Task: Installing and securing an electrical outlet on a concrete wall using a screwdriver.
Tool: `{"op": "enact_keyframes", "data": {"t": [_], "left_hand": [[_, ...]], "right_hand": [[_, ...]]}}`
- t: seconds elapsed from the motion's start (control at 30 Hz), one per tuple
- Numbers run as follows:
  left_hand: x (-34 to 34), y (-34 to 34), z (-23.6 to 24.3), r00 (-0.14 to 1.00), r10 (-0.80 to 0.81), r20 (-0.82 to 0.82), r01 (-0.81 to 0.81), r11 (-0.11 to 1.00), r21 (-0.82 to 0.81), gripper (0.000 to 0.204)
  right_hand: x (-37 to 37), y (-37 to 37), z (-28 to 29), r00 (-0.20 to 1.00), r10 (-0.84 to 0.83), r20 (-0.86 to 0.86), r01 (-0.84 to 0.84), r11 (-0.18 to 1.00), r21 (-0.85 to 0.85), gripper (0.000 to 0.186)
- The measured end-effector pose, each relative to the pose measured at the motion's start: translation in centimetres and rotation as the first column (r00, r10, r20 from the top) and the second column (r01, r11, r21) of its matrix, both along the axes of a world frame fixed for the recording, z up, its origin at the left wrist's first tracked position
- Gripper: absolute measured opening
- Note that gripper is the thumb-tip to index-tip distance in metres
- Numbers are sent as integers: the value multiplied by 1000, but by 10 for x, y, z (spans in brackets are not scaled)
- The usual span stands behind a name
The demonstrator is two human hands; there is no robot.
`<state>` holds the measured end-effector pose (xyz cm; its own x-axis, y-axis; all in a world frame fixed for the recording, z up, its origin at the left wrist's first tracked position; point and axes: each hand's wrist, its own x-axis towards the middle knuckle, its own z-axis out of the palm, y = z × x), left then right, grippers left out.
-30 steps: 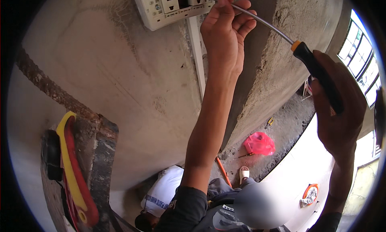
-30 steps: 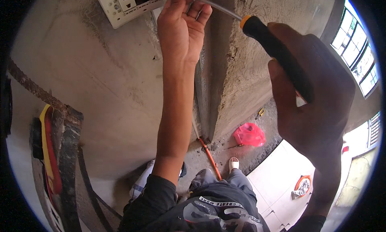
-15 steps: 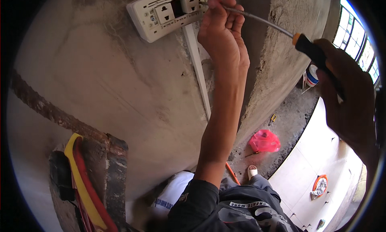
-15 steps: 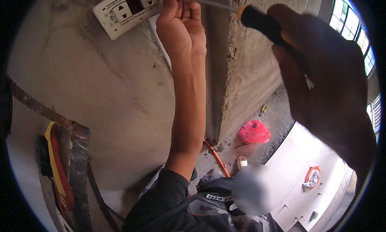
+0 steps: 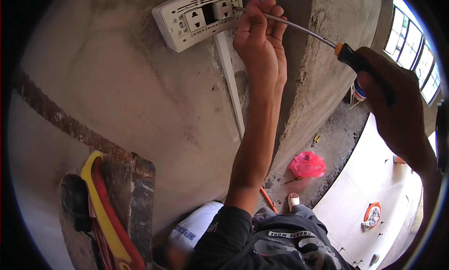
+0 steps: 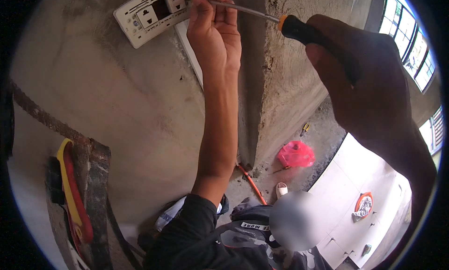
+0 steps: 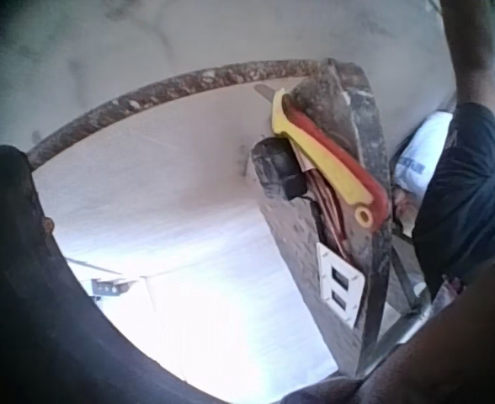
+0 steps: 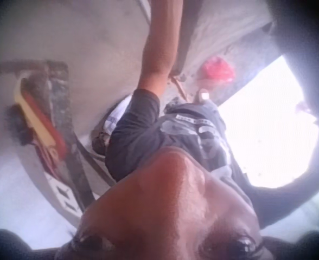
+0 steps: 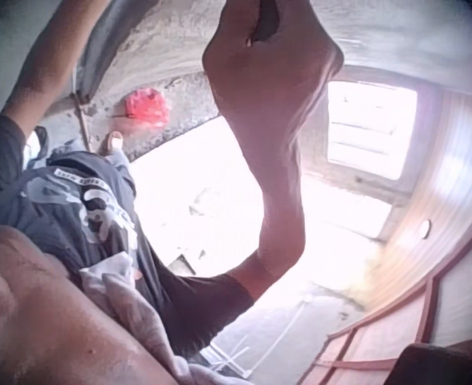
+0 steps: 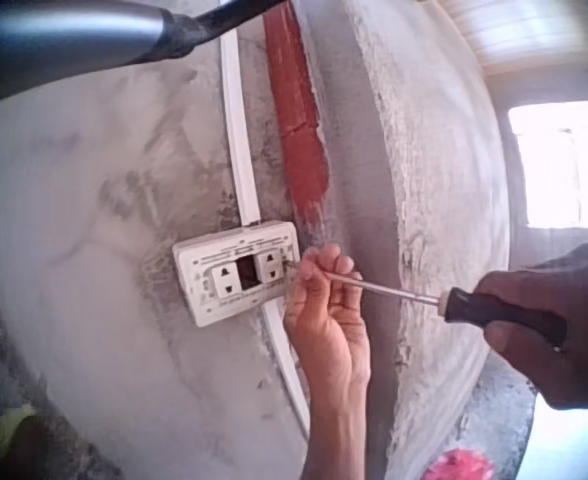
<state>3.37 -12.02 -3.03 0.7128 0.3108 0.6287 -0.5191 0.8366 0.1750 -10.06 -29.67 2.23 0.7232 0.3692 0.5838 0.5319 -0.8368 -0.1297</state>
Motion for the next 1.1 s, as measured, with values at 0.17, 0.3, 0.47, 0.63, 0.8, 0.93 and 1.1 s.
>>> {"op": "enact_keyframes", "data": {"t": [0.17, 0.3, 0.47, 0.63, 0.8, 0.93, 1.1], "left_hand": [[6, 10, -7, 999, 12, 31, -13, 999, 40, 17], [1, 10, -5, 998, -35, 53, 35, 999, -3, 11], [-1, 2, -1, 997, -70, 37, 72, 996, -60, 11], [0, 6, -3, 999, -53, -15, 52, 997, -56, 12], [3, 4, -4, 992, -106, 70, 108, 994, -28, 16], [-14, 5, -8, 986, -140, 92, 138, 990, 30, 23], [-41, 28, -13, 995, -50, 86, 49, 999, 20, 25]], "right_hand": [[7, 4, -12, 993, 75, 92, -81, 995, 59, 42], [5, -5, -10, 848, 188, 496, 157, 805, -573, 54], [1, 0, -5, 948, 71, 311, 79, 893, -443, 48], [7, 1, -7, 901, 272, 338, -162, 934, -320, 38], [11, -1, -10, 911, 219, 348, -122, 953, -279, 38], [-16, 2, -8, 875, 70, 478, 113, 933, -342, 40], [-32, 13, -24, 906, 191, 377, -85, 956, -279, 45]]}}
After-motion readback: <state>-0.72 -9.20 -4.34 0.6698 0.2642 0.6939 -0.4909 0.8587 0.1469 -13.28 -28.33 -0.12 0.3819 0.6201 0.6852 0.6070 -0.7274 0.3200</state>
